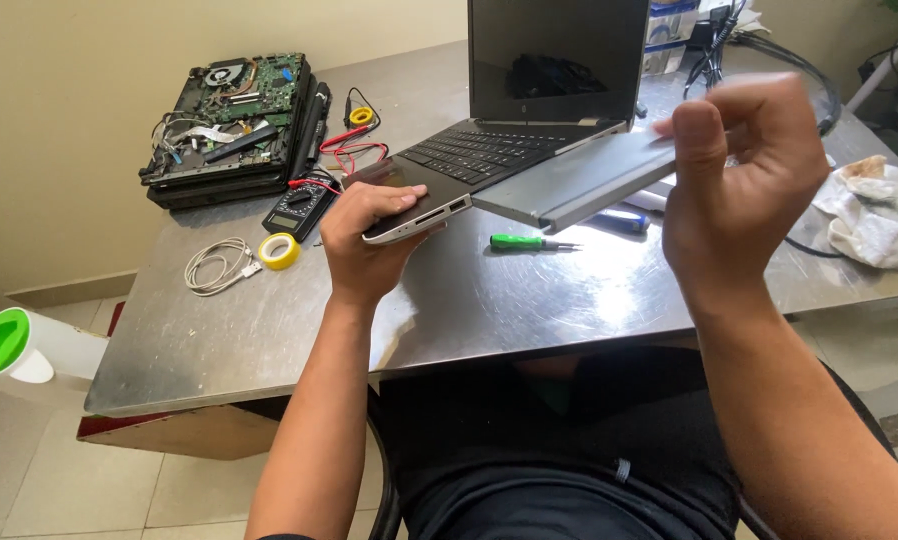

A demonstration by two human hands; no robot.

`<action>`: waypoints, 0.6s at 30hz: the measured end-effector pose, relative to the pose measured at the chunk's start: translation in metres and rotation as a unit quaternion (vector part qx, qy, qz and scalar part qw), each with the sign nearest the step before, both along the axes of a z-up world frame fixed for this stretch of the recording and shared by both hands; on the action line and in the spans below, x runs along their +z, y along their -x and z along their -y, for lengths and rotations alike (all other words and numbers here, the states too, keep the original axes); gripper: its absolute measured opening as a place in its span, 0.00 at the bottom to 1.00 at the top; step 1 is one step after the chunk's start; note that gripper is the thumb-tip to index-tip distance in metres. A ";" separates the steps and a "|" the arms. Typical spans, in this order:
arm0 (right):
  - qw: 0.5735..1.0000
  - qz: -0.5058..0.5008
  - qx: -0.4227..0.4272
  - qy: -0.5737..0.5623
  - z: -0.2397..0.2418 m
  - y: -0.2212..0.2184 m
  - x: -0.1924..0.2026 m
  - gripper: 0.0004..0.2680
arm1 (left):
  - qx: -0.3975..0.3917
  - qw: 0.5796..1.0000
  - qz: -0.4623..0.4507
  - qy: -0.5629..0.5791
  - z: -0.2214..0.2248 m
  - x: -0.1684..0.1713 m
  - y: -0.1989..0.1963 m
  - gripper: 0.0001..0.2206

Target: Reinstalling an internal optical drive into a laptop and securing it with a screwdriver.

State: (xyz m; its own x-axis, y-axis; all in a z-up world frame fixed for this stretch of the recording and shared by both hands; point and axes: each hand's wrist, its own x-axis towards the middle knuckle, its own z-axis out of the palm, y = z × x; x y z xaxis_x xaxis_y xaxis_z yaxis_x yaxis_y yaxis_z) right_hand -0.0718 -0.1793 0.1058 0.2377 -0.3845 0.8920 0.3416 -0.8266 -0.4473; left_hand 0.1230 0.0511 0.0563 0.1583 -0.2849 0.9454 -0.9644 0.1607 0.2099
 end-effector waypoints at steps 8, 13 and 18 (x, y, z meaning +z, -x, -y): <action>0.870 0.070 0.019 0.488 0.037 -0.017 0.041 0.23 | -0.008 1.000 -0.027 0.006 0.001 0.007 -0.008 0.14; 0.783 -0.079 -0.030 0.616 0.067 -0.033 0.080 0.11 | -0.018 0.998 -0.052 0.016 0.007 0.011 -0.018 0.15; 0.781 -0.094 -0.091 0.611 0.067 -0.047 0.089 0.17 | -0.026 0.990 -0.131 0.041 0.012 0.025 -0.034 0.15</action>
State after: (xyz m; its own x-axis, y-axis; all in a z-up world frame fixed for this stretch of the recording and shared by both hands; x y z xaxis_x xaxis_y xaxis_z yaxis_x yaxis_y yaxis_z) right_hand -0.0247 -0.2466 0.1949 0.4498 0.6836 0.5748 0.1927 -0.7027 0.6849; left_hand 0.1574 0.0388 0.0811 0.3876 -0.2233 0.8944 -0.8689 0.2356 0.4354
